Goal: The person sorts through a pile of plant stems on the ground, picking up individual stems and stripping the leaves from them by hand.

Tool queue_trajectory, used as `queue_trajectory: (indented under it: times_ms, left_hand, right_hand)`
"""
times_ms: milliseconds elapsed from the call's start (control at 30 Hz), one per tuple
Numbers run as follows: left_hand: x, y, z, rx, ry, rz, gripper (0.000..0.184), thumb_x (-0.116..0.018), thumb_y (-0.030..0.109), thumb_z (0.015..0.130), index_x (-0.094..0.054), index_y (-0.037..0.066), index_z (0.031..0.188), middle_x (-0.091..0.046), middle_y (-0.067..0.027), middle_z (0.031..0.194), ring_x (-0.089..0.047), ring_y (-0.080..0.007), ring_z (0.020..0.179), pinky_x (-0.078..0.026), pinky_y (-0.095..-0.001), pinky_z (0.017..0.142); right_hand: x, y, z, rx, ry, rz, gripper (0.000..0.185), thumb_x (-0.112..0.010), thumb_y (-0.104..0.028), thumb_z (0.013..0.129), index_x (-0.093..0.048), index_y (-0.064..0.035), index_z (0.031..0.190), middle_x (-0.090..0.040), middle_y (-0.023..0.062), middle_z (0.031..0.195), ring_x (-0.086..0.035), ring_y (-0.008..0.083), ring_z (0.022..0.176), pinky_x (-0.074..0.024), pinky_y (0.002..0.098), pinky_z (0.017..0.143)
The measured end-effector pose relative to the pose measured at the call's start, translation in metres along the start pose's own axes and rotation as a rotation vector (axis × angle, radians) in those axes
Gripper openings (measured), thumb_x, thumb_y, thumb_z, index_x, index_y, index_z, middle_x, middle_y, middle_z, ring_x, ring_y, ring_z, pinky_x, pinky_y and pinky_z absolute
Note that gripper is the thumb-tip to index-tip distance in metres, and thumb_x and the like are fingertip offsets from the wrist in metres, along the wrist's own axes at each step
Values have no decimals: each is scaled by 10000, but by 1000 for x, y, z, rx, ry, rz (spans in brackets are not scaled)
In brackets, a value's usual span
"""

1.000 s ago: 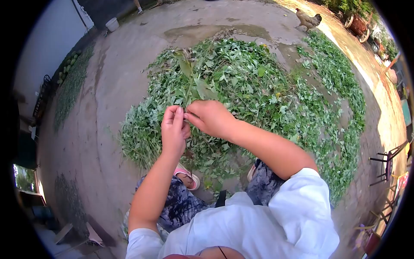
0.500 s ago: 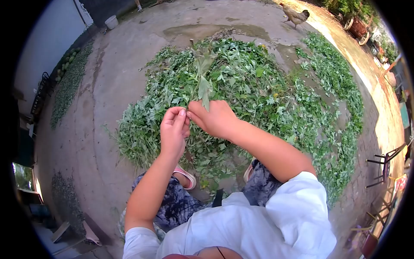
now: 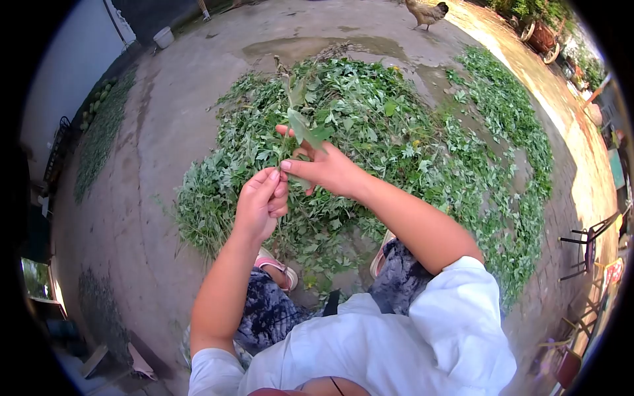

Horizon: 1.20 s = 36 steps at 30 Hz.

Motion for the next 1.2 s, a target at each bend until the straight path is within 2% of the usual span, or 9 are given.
queue_trajectory:
  times_ms: [267, 300, 367, 600, 667, 900, 1067, 1133, 1200]
  left_hand:
    - [1, -2, 0, 92, -60, 26, 142, -465, 175, 891, -498, 49, 835, -405, 34, 611, -277, -23, 424, -225, -171, 381]
    - [0, -4, 0, 99, -39, 37, 137, -470, 173, 889, -499, 50, 834, -400, 38, 607, -272, -22, 424, -223, -170, 380]
    - [-1, -7, 0, 80, 0, 100, 134, -473, 171, 886, -498, 54, 826, -405, 33, 616, -272, -26, 426, -218, -172, 381]
    - [-4, -14, -3, -34, 78, 233, 140, -480, 170, 883, -511, 47, 825, -422, 31, 626, -275, -29, 430, -218, -176, 379]
    - [-2, -5, -1, -54, 116, 235, 134, -476, 169, 885, -512, 48, 838, -437, 29, 637, -272, -23, 421, -218, -177, 374]
    - [-3, -7, 3, -97, 141, 94, 104, -474, 152, 884, -511, 57, 867, -463, 22, 660, -277, -16, 411, -211, -172, 368]
    - [-2, -15, 6, -150, 204, 180, 91, -482, 147, 879, -496, 59, 897, -461, 24, 679, -296, -16, 432, -221, -171, 379]
    - [-1, -15, 7, -152, 202, 183, 92, -481, 150, 880, -495, 61, 897, -460, 25, 679, -298, -17, 435, -222, -172, 381]
    - [-2, -17, 8, -155, 199, 186, 93, -481, 153, 881, -494, 62, 897, -458, 25, 680, -299, -17, 438, -223, -173, 382]
  right_hand:
    - [8, 2, 0, -28, -85, -364, 137, -552, -157, 835, -537, -25, 867, -571, 77, 711, -547, 151, 584, -444, 289, 498]
    - [11, 5, 2, -29, -85, -363, 137, -552, -157, 835, -537, -25, 867, -571, 77, 711, -547, 151, 584, -444, 289, 498]
    - [17, 10, 5, 520, -123, -886, 104, -551, -96, 798, -524, -2, 834, -575, 139, 720, -562, 263, 589, -450, 333, 534]
    - [39, 15, -6, 334, -215, -953, 130, -502, -92, 805, -504, -5, 900, -571, 158, 753, -569, 278, 600, -472, 336, 553]
    - [37, 14, -8, 14, -1, -475, 174, -456, -148, 853, -488, 3, 933, -578, 115, 786, -579, 201, 599, -493, 287, 533]
    - [45, 18, -2, -193, 165, 17, 250, -409, -242, 908, -475, -5, 955, -540, 51, 800, -553, 126, 590, -514, 247, 544]
    - [46, 6, -4, 71, 478, 415, 224, -429, -230, 911, -500, -23, 963, -544, 18, 782, -466, 92, 522, -375, 205, 472]
    - [44, -4, -11, 477, 675, -364, 204, -471, -189, 891, -526, -13, 978, -544, 23, 732, -492, 107, 537, -403, 238, 497]
    - [31, -8, -13, 640, 630, -578, 169, -504, -143, 866, -552, -7, 953, -536, 42, 688, -485, 99, 546, -407, 241, 522]
Point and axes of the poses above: each hand's wrist, its own z-axis towards the middle knuckle, its own x-axis out of the back of the hand, y = z × x, the point moved 1 cm from there along z, towards the middle knuckle
